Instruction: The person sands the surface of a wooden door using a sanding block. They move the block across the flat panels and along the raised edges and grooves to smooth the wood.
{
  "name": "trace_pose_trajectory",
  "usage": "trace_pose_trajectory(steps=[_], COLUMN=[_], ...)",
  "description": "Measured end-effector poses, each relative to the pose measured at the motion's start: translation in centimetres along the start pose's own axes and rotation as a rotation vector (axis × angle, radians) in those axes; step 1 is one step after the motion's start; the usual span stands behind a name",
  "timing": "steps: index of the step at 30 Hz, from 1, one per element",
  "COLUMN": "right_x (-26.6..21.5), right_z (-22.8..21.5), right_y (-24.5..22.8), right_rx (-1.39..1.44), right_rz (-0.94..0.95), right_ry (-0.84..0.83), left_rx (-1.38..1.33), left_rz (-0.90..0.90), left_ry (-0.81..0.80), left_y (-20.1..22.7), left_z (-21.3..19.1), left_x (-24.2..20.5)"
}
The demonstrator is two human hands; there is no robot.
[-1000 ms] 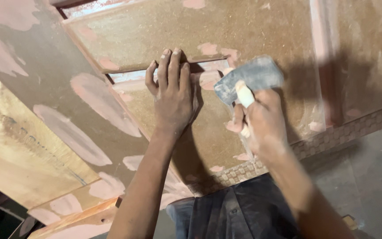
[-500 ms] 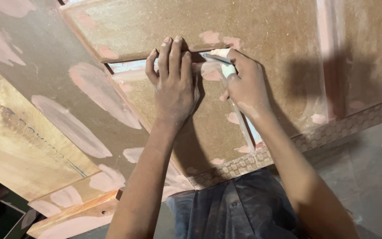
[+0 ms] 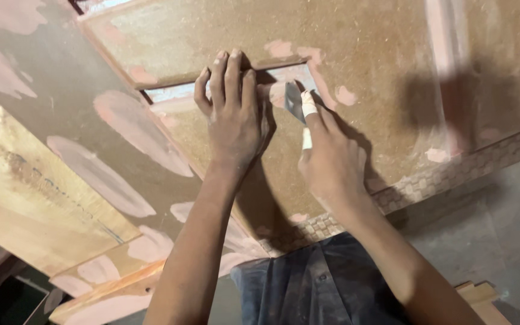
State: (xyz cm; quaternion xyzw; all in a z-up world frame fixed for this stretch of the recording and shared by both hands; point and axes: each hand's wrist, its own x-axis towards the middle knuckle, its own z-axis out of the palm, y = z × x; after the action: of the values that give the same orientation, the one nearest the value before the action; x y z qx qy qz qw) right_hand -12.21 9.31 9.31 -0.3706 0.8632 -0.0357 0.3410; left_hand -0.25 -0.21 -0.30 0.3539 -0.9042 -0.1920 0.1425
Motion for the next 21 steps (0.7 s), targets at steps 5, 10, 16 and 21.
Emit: trace_pose_trajectory(steps=[5,10,16,21], right_x=[0.1,1.0,-1.5,-1.2], right_z=[0.6,5.6,7.0,6.6], right_y=[0.3,2.0,3.7,1.1], right_rx=[-0.163,-0.353,-0.076,-0.059], right_rz=[0.057,-0.261,-0.039,-0.035], right_ry=[-0.168,0.294,0.125,0.258], left_rx=[-0.006,0.000,0.005,0.024], left_rz=[0.003,-0.002,0.015,0.031], left_ry=[-0.016,-0.014,-0.022,-0.008], left_y=[-0.1,0.1,-0.2,-0.1], left_z=[0.1,0.2,0.1,0.2], left_x=[-0.1,0.0,-0.2,0.1])
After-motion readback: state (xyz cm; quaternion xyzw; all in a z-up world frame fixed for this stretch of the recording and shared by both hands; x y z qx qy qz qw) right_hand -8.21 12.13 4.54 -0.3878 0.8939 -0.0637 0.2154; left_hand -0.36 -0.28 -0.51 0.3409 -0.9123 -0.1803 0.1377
